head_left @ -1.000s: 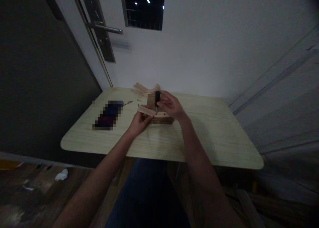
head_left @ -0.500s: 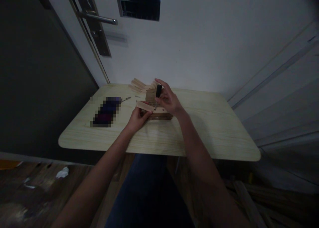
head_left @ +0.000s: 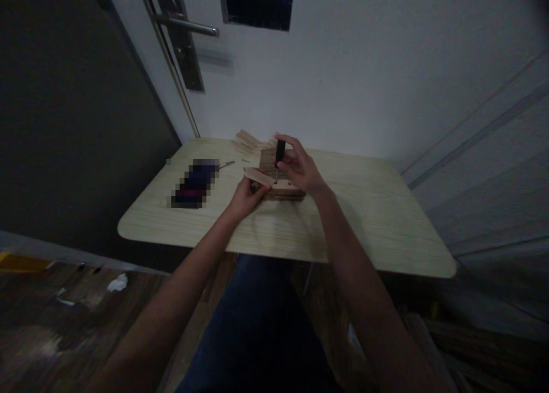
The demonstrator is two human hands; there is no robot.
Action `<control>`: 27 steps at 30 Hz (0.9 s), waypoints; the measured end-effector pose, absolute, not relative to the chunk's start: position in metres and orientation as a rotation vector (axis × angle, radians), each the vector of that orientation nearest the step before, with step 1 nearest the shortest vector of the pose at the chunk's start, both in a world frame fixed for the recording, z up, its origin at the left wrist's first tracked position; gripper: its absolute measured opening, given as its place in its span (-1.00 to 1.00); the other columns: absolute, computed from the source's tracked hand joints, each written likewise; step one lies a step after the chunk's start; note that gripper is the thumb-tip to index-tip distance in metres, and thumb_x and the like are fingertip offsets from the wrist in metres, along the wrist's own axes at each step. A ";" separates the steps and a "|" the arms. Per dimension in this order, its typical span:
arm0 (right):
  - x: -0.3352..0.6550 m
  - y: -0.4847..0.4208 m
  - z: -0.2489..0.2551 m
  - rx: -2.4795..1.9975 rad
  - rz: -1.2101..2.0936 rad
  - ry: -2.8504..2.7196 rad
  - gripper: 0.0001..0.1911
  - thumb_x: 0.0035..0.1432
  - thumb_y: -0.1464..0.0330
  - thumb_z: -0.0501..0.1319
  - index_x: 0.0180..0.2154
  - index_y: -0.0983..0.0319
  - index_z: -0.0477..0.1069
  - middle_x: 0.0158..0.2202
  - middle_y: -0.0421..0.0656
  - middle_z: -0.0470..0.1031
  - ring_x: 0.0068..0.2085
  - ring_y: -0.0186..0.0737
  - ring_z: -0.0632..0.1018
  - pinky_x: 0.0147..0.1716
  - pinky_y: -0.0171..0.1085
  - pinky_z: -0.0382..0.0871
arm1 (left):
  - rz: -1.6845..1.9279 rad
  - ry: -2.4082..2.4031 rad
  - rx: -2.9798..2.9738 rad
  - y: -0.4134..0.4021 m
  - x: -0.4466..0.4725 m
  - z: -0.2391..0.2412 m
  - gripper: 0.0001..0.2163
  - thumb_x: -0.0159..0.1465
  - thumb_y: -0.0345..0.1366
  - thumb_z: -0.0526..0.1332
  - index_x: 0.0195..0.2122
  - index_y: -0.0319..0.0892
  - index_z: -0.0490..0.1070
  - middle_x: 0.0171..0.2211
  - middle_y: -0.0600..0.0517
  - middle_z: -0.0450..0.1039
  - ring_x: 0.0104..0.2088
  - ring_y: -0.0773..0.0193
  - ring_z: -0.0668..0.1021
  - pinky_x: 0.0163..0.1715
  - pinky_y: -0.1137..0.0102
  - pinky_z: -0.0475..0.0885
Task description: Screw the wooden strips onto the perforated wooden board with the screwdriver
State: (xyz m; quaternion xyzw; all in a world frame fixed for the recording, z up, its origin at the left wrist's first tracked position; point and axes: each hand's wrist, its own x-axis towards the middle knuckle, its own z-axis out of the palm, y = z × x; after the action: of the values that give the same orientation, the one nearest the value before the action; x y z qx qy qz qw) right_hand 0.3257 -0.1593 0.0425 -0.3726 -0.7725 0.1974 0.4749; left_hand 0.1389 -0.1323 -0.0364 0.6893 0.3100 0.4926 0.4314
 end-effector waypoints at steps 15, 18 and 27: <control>0.328 -0.162 0.048 -1.090 0.163 -1.970 -0.44 0.20 0.05 0.18 0.18 0.07 0.22 0.13 -0.14 0.40 -0.13 -0.15 0.55 -0.02 -0.08 0.45 | 1.196 0.753 1.655 -0.133 0.140 -0.034 -0.57 0.13 -0.13 0.34 -0.05 -0.18 0.29 -0.09 -0.10 0.43 -0.10 0.13 0.51 -0.09 0.23 0.44; 0.325 -0.168 0.054 -1.027 0.261 -1.973 -0.46 0.26 0.03 0.08 0.20 0.07 0.21 0.19 -0.12 0.36 -0.02 -0.12 0.54 0.06 -0.06 0.42 | 1.186 0.763 1.663 -0.134 0.139 -0.033 -0.57 0.14 -0.12 0.33 -0.04 -0.18 0.28 -0.10 -0.10 0.43 -0.11 0.14 0.52 -0.11 0.24 0.45; 0.320 -0.168 0.049 -0.959 0.474 -1.852 -0.41 0.25 0.01 0.06 0.23 0.10 0.16 0.25 -0.08 0.28 0.10 -0.08 0.49 0.05 -0.09 0.45 | 1.202 0.791 1.703 -0.134 0.138 -0.032 -0.54 0.13 -0.06 0.34 -0.06 -0.19 0.29 -0.10 -0.10 0.44 -0.15 0.17 0.52 -0.16 0.30 0.45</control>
State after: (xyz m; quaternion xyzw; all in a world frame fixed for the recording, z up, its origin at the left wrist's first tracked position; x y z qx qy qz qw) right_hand 0.3197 -0.1679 0.0486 -0.3933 -0.7594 0.1944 0.4805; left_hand 0.1385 -0.1336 -0.0320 0.6858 0.3186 0.4841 0.4402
